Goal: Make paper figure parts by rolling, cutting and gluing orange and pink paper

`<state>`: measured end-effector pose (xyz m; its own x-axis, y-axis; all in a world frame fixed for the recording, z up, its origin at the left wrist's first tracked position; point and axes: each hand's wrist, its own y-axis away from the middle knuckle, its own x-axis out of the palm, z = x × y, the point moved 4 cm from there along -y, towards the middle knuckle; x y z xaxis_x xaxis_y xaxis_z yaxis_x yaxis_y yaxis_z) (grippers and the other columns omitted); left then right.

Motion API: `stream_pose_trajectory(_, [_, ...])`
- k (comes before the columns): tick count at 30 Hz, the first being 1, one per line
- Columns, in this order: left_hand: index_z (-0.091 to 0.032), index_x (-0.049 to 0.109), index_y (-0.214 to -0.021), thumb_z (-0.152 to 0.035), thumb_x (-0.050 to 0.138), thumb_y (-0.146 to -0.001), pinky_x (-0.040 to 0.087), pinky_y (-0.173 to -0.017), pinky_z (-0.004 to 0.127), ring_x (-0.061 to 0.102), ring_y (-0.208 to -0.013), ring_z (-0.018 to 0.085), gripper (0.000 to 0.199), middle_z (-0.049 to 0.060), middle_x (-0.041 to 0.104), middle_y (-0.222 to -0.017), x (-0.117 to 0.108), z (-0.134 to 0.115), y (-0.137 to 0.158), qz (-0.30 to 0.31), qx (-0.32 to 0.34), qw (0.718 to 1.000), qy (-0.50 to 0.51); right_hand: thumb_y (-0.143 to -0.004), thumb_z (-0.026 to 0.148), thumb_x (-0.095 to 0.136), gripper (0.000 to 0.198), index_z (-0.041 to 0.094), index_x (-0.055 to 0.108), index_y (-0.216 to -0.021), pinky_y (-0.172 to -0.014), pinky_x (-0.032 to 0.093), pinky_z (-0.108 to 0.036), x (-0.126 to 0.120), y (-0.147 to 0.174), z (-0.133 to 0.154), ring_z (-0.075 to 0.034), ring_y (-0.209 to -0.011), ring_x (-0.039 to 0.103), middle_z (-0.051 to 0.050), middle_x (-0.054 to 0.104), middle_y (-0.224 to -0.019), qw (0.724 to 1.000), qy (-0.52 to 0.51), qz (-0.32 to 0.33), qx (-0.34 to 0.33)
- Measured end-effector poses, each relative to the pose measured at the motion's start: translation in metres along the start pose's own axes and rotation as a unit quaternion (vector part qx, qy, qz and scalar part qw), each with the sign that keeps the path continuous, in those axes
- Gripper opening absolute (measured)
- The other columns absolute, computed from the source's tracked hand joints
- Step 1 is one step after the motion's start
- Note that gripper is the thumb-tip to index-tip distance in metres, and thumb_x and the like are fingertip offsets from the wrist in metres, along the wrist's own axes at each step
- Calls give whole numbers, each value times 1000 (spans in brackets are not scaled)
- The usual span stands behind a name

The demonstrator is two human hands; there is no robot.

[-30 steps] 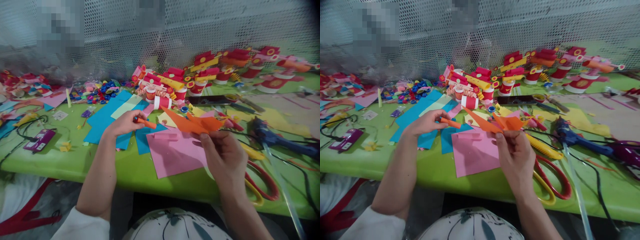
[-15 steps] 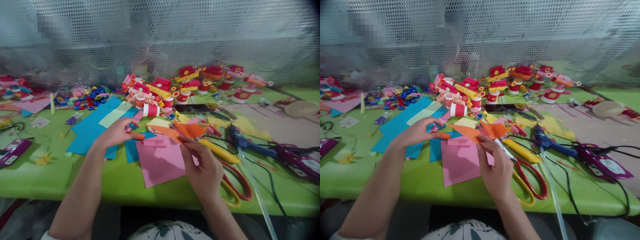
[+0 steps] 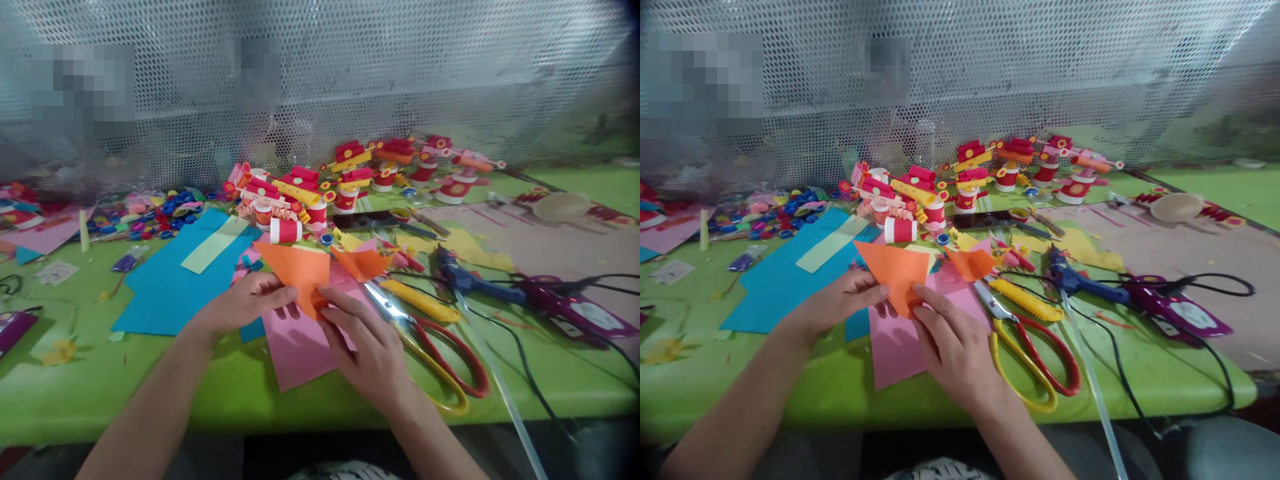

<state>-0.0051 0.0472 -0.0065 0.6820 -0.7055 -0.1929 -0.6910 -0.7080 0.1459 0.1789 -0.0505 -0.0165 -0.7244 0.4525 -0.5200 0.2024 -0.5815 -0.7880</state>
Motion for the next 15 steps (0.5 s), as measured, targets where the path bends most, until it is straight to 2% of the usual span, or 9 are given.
stream_pose_trajectory(7, [-15,80,-89,-48,77,-86,56,-70,27,73,-73,17,33,9,79,-82,1,10,-10,-87,-33,992,87,-91,0,66,28,16,67,-114,-95,62,-31,7,2,-3,-21,-112,75,-18,76,-125,999,21,24,-2])
stream_pose_trajectory(12, [-14,79,-80,-49,79,-84,54,-60,24,70,-60,14,35,10,78,-71,1,15,-14,-97,-42,988,109,-93,0,64,27,16,67,-114,-100,59,-29,6,1,-6,-19,-114,73,-15,76,-122,1000,15,6,11])
stream_pose_trajectory(15, [-14,79,-78,-46,81,-82,55,-60,23,70,-59,14,32,9,77,-68,1,16,-15,-93,-45,987,123,-92,0,64,32,15,66,-120,-105,56,-34,4,0,-8,-22,-123,68,-18,71,-131,999,24,-9,29])
